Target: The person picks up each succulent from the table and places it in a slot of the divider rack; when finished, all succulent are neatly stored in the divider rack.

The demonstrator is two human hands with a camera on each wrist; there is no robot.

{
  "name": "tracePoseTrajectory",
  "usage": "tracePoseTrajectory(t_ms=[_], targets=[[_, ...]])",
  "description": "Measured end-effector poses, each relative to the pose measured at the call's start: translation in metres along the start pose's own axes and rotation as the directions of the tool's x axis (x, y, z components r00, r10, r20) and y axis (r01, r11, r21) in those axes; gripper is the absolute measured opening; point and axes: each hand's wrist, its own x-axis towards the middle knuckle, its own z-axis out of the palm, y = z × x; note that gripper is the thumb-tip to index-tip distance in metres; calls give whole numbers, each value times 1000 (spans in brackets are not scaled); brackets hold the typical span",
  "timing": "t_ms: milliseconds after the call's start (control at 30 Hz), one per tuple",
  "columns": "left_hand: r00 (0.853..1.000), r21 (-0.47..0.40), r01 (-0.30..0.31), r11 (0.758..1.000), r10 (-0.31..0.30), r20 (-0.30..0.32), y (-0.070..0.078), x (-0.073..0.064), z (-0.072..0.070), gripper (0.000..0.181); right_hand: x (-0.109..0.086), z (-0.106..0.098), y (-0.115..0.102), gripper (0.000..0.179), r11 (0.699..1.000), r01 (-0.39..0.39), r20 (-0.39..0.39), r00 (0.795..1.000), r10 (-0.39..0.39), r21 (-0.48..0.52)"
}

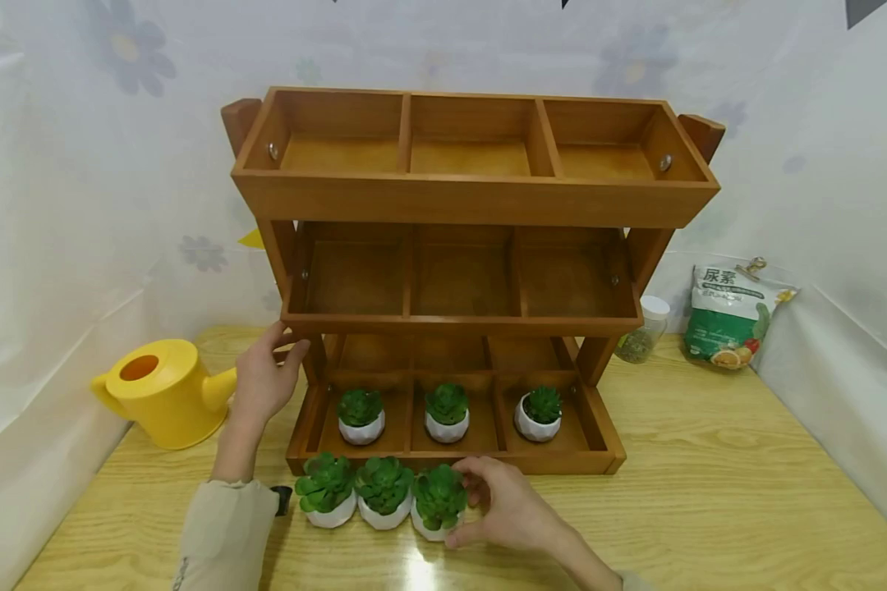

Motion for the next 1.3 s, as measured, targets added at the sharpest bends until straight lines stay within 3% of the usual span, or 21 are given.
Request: tracePoseTrajectory(t_ms=[233,500,633,800,1033,1300], targets=[[1000,-4,10,1000,-10,11,1,0,0,36,-1,3,1,60,1000,-3,41,999,3,21],[999,-9,25,1000,-25,27,2,1,-1,38,-1,5,1,65,997,78,71,994,-77,-13],[1000,-9,17,1000,-16,22,1,1,0,38,-1,6,2,65,994,105,64,993,-103,-23],[1000,-5,2,1000,-2,8,0,1,0,36,-1,6,1,66,997,82,65,995,-81,-14],[1000,2,17,1000,-17,25,0,0,-1,38,0,9,3,60,994,110,31,993,-109,-13],[1000,2,19,1000,-19,25,1,0,-1,37,2,12,4,53,997,74,-12,997,-74,-9]])
